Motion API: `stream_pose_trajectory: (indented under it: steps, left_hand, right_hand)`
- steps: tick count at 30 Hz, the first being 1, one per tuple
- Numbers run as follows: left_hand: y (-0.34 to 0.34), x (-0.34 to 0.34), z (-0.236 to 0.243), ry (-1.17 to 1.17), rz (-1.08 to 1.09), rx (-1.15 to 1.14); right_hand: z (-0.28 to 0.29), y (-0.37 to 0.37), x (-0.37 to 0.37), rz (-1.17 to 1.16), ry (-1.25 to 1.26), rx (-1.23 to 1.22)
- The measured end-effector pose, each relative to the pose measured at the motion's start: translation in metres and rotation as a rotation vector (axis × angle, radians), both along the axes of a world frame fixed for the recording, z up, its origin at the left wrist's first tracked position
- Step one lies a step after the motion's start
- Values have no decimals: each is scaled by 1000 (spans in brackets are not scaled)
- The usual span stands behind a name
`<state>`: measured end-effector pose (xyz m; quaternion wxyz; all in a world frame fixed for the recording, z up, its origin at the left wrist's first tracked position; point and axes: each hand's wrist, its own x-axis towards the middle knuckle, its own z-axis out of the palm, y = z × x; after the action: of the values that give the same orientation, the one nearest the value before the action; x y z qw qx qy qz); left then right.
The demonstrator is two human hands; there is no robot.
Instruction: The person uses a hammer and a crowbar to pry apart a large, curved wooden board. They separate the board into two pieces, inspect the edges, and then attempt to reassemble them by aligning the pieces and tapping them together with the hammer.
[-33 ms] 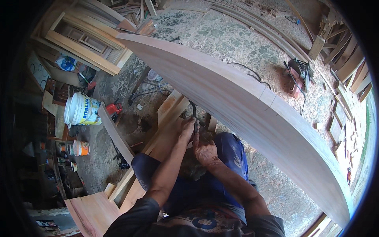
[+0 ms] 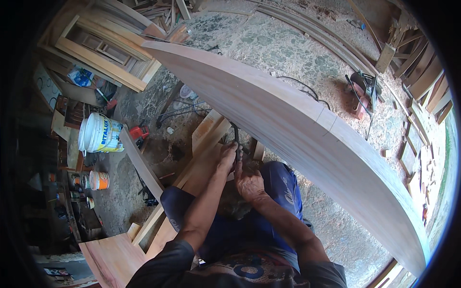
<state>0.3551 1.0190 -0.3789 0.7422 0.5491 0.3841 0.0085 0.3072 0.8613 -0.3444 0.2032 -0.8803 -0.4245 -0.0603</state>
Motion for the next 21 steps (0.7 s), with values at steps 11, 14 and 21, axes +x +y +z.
stream_pose_trajectory:
  steps: [11,14,21]
  left_hand:
    - [9,9,-8,-47,57,-82]
    - [14,10,-14,-70,73,-58]
    - [11,2,-3,-43,33,-158]
  right_hand:
    - [6,11,12,98,10,-208]
    - [7,18,14,142,43,-265]
    - [4,15,21,168,202,-266]
